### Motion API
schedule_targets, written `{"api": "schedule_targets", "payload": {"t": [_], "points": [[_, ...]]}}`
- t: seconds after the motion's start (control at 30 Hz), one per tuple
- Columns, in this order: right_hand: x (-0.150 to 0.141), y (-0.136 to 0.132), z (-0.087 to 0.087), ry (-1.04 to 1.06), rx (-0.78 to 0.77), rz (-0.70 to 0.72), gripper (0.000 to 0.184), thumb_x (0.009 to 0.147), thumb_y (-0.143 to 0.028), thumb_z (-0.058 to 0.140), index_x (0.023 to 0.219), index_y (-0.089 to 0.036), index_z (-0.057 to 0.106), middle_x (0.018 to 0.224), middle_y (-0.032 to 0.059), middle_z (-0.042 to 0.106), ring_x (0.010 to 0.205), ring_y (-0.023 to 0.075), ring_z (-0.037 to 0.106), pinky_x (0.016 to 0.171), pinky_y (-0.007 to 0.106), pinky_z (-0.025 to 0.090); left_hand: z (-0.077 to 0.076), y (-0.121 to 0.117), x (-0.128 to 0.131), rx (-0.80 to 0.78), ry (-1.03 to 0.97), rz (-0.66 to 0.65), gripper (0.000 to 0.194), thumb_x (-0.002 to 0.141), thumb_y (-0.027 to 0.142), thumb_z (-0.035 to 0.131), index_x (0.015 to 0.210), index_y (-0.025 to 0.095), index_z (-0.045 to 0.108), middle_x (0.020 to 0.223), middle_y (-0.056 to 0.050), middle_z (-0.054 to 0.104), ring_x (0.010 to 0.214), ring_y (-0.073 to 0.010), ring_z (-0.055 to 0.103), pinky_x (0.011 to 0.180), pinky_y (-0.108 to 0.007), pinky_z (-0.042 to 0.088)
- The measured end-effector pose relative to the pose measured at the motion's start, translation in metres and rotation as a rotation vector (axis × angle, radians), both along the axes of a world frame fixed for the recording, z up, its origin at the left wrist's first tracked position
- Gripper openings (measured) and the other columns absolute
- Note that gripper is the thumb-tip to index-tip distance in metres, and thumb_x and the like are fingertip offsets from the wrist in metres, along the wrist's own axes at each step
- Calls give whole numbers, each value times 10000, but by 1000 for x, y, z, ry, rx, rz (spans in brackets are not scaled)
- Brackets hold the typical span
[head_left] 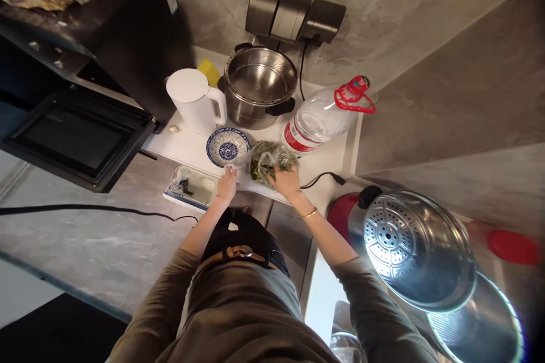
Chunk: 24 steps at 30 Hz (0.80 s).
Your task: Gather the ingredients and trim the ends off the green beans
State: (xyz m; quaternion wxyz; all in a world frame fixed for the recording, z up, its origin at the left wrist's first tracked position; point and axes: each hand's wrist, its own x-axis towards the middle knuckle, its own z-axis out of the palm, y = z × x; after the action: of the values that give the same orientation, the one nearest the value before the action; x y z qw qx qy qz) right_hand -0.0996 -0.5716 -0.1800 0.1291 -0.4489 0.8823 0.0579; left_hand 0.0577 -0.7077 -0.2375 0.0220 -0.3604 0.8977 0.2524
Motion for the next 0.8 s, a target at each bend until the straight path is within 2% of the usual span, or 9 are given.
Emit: {"api": "schedule_targets", "payload": {"t": [0.1, 0.2, 0.3, 0.37, 0.5, 0.57, 0.63, 0.7, 0.8], "points": [[-4, 41, -3, 49, 123, -248, 547, 887, -415, 609, 1235, 3, 552, 874, 263, 740, 890, 347, 721, 956, 473, 342, -11, 2, 4, 59, 99, 20, 732, 707, 168, 802, 1350, 128, 456, 1467, -270, 397, 1125, -339, 646, 935, -421, 537], [-3, 75, -8, 16, 133, -449, 551, 878, -403, 603, 1268, -23, 515, 883, 250, 743, 905, 357, 725, 890, 467, 409, -22, 4, 6, 184, 273, 79, 614, 736, 148, 752, 1287, 112, 484, 1419, -248, 447, 919, -243, 705, 867, -401, 570], [3, 94, -8, -102, -29, -590, 531, 855, -321, 591, 1308, -68, 477, 844, 186, 747, 847, 322, 726, 780, 402, 470, -25, 3, 7, 330, 439, 139, 337, 836, 132, 607, 1170, 138, 562, 1235, -153, 611, 770, -163, 703, 754, -317, 592], [10, 95, -1, -148, -271, -620, 499, 862, -284, 540, 1312, -84, 463, 795, 133, 731, 779, 288, 710, 705, 361, 481, -19, 2, 7, 382, 522, 120, 241, 886, 172, 550, 1121, 161, 603, 1097, -103, 682, 794, -159, 708, 737, -275, 586], [29, 75, 25, -138, -841, -553, 324, 901, -277, 437, 1184, -145, 520, 779, 66, 671, 686, 217, 633, 676, 334, 493, 5, 0, 0, 234, 582, 48, 241, 925, 250, 520, 1130, 190, 630, 1107, -91, 705, 827, -159, 711, 777, -269, 576], [36, 56, 35, -145, -993, -433, 230, 906, -267, 429, 1061, -182, 576, 830, 72, 664, 748, 210, 627, 735, 343, 505, 18, 0, -7, 87, 603, -19, 261, 936, 232, 493, 1152, 201, 636, 1229, -103, 669, 974, -178, 697, 901, -307, 552], [40, 36, 38, -217, -975, -235, 200, 899, -244, 443, 988, -208, 618, 916, 83, 679, 876, 224, 637, 835, 367, 503, 29, 0, -15, -11, 607, -176, 274, 938, 203, 472, 1138, 207, 659, 1278, -100, 653, 1143, -201, 639, 1035, -365, 486], [39, 17, 33, -302, -814, -65, 217, 895, -208, 448, 973, -226, 650, 968, 75, 698, 948, 230, 640, 894, 374, 487, 36, -1, -23, -64, 575, -365, 266, 928, 188, 481, 1091, 218, 690, 1261, -84, 671, 1257, -228, 570, 1146, -454, 375], [25, 4, 15, -248, -523, -85, 256, 891, -141, 444, 960, -209, 682, 949, 86, 725, 937, 238, 650, 945, 383, 450, 38, -7, -35, -121, 484, -488, 268, 891, 178, 544, 1091, 250, 708, 1374, -69, 610, 1404, -286, 422, 1219, -581, 145]]}}
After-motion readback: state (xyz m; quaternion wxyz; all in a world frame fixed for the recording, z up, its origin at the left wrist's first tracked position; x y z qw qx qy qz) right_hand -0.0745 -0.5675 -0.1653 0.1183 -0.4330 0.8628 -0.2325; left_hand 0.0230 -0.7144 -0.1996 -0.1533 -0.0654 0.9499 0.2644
